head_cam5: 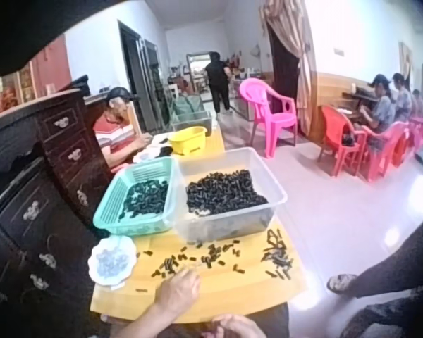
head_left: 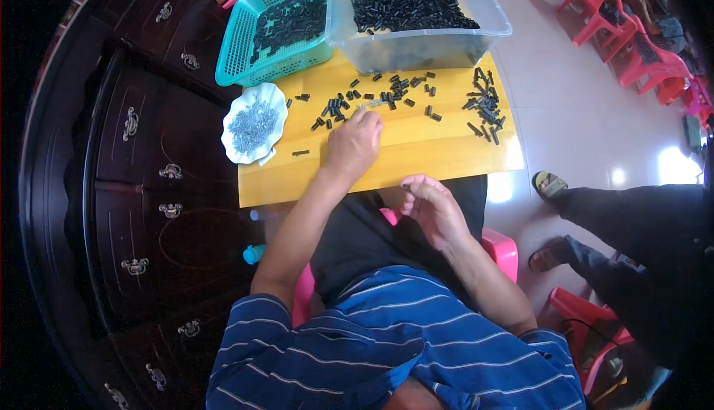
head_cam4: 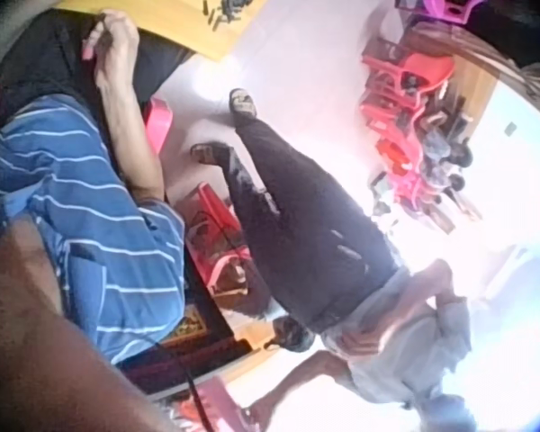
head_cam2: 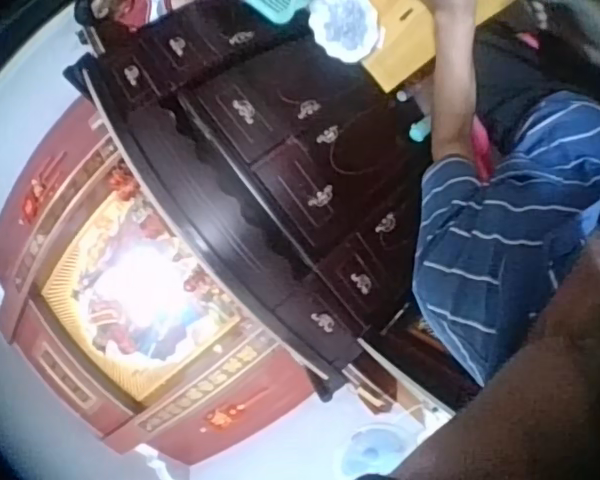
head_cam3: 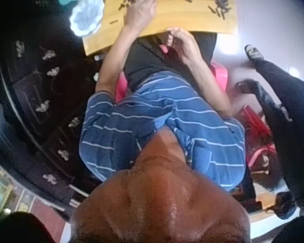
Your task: The person assembles small plastic components by inserting metal pins into them by hand.
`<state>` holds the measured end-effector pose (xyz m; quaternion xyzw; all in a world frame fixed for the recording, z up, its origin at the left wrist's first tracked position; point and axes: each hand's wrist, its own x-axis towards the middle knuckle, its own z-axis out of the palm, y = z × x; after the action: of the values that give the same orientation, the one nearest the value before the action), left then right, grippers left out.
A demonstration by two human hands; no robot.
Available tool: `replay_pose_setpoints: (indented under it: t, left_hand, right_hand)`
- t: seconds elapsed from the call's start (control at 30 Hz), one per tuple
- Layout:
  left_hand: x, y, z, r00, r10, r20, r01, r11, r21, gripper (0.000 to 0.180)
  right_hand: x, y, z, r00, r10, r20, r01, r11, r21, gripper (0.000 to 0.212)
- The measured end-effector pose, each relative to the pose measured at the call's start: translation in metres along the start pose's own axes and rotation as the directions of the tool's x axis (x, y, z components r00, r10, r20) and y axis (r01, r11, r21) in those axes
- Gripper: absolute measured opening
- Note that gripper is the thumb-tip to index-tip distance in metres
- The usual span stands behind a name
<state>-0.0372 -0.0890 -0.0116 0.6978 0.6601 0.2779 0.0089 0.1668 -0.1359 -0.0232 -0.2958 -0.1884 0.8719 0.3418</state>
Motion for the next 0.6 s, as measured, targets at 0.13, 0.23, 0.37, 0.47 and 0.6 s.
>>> replay_pose_setpoints:
  t: [0.13,0.23,0.37,0.47,0.6]
  left_hand:
    - [-0.024,0.011,-0.011,0.998,0.034,-0.058,-0.046,0.976,-0.212,0.005]
    - [-0.044,0.027,-0.026,1.000,-0.021,-0.022,0.010,0.903,-0.430,0.004]
    - [-0.068,0.037,-0.038,0.987,-0.129,0.098,0.162,0.776,-0.610,0.008]
    - [-0.083,0.035,-0.042,0.979,-0.153,0.132,0.202,0.684,-0.701,0.010]
    - [-0.095,0.037,-0.052,0.983,-0.129,0.132,0.184,0.693,-0.697,0.014]
  right_hand:
    - [-0.001,0.003,0.003,1.000,-0.015,-0.008,0.015,0.999,-0.035,0.016]
    - [0.001,0.006,0.003,0.999,-0.042,-0.008,0.041,0.995,-0.088,0.013]
    - [0.001,0.011,0.004,0.997,-0.077,0.031,0.080,0.990,-0.114,0.013]
    - [0.002,0.017,0.004,0.991,-0.108,0.081,0.117,0.986,-0.119,0.012]
    - [-0.001,0.024,0.007,0.985,-0.097,0.144,0.119,0.981,-0.154,0.012]
